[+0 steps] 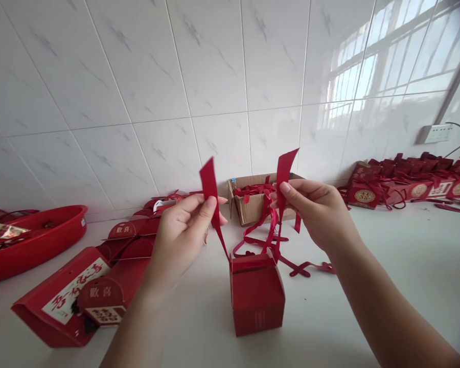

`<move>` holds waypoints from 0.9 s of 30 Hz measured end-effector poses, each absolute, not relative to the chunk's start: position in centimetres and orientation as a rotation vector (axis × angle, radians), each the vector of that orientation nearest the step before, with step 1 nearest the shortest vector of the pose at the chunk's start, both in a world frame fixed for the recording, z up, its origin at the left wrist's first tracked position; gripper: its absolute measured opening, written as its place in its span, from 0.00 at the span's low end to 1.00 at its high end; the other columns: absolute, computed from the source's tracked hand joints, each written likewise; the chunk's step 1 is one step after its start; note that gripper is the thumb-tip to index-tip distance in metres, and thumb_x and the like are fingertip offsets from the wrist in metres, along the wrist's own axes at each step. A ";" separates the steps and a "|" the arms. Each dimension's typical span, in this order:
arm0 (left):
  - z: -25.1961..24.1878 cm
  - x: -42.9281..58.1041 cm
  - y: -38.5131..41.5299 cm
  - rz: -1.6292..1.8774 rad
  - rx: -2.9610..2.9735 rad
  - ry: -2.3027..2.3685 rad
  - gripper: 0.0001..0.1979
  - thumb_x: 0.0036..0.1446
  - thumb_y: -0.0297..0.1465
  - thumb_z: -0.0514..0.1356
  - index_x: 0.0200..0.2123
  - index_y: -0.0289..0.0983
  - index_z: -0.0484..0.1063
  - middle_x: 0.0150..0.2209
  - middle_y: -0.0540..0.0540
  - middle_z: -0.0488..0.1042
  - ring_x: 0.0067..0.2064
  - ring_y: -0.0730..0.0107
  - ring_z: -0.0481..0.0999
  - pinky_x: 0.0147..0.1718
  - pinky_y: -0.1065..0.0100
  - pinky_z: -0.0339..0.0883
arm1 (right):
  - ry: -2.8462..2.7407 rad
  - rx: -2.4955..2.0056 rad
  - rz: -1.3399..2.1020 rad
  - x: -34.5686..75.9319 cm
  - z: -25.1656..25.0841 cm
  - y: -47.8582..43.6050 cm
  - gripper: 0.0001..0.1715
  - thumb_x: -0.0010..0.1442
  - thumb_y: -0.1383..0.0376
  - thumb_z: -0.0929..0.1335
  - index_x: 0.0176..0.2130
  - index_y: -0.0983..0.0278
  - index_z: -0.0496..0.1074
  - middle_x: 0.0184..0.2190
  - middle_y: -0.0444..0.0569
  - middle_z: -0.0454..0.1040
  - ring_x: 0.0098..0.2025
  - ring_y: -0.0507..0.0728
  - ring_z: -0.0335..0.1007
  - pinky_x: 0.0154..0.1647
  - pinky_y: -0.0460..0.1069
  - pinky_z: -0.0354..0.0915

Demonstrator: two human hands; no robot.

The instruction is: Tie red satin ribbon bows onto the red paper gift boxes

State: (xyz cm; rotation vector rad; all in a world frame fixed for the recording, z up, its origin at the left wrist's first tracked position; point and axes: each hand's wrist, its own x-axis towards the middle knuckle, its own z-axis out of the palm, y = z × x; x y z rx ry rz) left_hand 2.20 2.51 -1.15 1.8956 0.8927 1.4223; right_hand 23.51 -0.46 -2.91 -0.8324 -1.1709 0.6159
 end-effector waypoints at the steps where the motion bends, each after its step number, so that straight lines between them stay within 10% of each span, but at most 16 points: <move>1: -1.2 2.3 2.5 1.385 1.923 0.885 0.13 0.58 0.41 0.58 0.34 0.38 0.75 0.25 0.51 0.73 0.28 0.73 0.71 0.32 0.71 0.66 | -1.170 -0.849 0.627 23.4 -2.9 -0.4 0.14 0.52 0.56 0.72 0.35 0.62 0.78 0.28 0.47 0.77 0.29 0.52 0.72 0.31 0.47 0.69; 8: -1.3 3.5 1.5 1.120 2.103 0.788 0.14 0.58 0.39 0.58 0.26 0.38 0.73 0.20 0.53 0.66 0.25 0.75 0.67 0.26 0.72 0.61 | -1.323 -0.936 0.729 22.0 -2.7 -1.2 0.13 0.55 0.59 0.70 0.36 0.66 0.78 0.21 0.43 0.72 0.17 0.45 0.57 0.15 0.42 0.55; 19: -1.7 3.8 1.7 1.129 2.127 0.800 0.11 0.58 0.37 0.58 0.27 0.38 0.74 0.21 0.53 0.69 0.22 0.77 0.65 0.23 0.73 0.59 | -1.579 -0.699 0.954 21.5 -2.6 -1.9 0.12 0.56 0.58 0.69 0.37 0.64 0.76 0.29 0.46 0.73 0.30 0.51 0.69 0.30 0.47 0.69; 27: -1.1 3.4 2.0 0.873 1.929 0.740 0.07 0.59 0.33 0.54 0.30 0.38 0.69 0.26 0.51 0.70 0.30 0.73 0.69 0.31 0.71 0.62 | -1.888 -0.721 0.382 22.8 -3.2 -0.6 0.11 0.64 0.66 0.62 0.40 0.62 0.74 0.35 0.49 0.76 0.39 0.55 0.71 0.40 0.51 0.68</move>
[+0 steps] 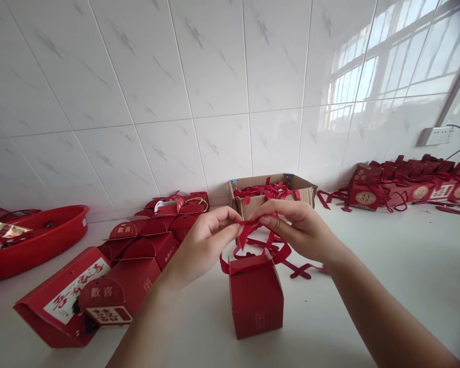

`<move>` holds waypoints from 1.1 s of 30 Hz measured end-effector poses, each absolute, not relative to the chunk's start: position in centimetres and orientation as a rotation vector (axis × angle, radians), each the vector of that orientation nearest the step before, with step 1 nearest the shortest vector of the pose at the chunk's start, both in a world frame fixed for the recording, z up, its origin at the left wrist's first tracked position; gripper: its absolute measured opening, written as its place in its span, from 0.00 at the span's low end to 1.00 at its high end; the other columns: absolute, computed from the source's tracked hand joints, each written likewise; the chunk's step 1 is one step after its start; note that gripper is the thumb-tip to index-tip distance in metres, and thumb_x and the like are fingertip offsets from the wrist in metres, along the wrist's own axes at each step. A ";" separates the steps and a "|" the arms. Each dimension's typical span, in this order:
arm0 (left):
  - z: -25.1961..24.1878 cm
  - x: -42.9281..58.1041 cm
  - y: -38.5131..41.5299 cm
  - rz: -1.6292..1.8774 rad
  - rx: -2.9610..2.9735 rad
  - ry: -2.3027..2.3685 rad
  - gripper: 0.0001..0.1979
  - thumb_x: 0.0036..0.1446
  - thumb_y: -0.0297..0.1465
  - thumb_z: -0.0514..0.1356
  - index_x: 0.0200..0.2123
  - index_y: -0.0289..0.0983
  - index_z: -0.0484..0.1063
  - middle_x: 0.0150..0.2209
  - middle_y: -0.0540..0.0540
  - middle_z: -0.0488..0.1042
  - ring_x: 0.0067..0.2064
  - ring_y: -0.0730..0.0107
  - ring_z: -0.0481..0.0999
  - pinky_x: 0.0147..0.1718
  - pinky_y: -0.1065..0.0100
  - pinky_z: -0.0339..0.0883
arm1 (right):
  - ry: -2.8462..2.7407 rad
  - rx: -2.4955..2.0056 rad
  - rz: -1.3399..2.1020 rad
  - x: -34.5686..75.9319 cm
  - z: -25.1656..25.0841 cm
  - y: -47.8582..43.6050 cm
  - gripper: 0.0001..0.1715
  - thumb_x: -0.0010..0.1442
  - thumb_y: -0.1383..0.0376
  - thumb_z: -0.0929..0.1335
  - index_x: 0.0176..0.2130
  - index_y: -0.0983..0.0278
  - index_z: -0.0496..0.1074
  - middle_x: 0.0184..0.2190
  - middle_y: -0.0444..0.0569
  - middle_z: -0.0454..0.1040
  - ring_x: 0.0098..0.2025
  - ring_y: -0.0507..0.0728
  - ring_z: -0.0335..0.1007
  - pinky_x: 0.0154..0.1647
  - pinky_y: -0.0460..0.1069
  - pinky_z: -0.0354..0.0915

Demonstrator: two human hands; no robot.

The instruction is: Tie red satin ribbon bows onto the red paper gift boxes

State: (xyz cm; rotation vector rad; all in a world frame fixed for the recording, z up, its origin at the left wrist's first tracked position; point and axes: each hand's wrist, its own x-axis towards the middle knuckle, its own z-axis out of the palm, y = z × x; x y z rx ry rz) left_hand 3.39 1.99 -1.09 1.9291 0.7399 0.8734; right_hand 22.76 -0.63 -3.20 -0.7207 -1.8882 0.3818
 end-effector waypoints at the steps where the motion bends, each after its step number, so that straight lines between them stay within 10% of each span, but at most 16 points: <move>1: -1.0 3.3 2.1 0.840 1.910 0.746 0.08 0.59 0.32 0.53 0.28 0.38 0.68 0.26 0.51 0.70 0.31 0.72 0.69 0.32 0.70 0.62 | -1.965 -0.715 0.260 23.1 -3.2 -0.5 0.12 0.64 0.68 0.61 0.41 0.62 0.74 0.37 0.49 0.76 0.41 0.55 0.71 0.41 0.51 0.68; 12: -0.9 2.9 2.7 0.771 1.877 0.704 0.14 0.55 0.39 0.59 0.22 0.37 0.70 0.23 0.50 0.68 0.28 0.71 0.68 0.29 0.69 0.62 | -2.117 -0.661 -0.308 23.4 -3.3 -0.2 0.17 0.64 0.72 0.60 0.43 0.60 0.74 0.39 0.50 0.77 0.45 0.58 0.68 0.44 0.56 0.67; 33: -0.3 -2.3 2.2 0.848 2.874 1.250 0.17 0.55 0.44 0.57 0.48 0.49 0.73 0.49 0.50 0.75 0.56 0.53 0.66 0.55 0.55 0.60 | -2.090 -0.752 0.198 26.8 -1.8 -2.6 0.11 0.63 0.67 0.63 0.40 0.60 0.75 0.41 0.51 0.73 0.46 0.57 0.68 0.46 0.53 0.67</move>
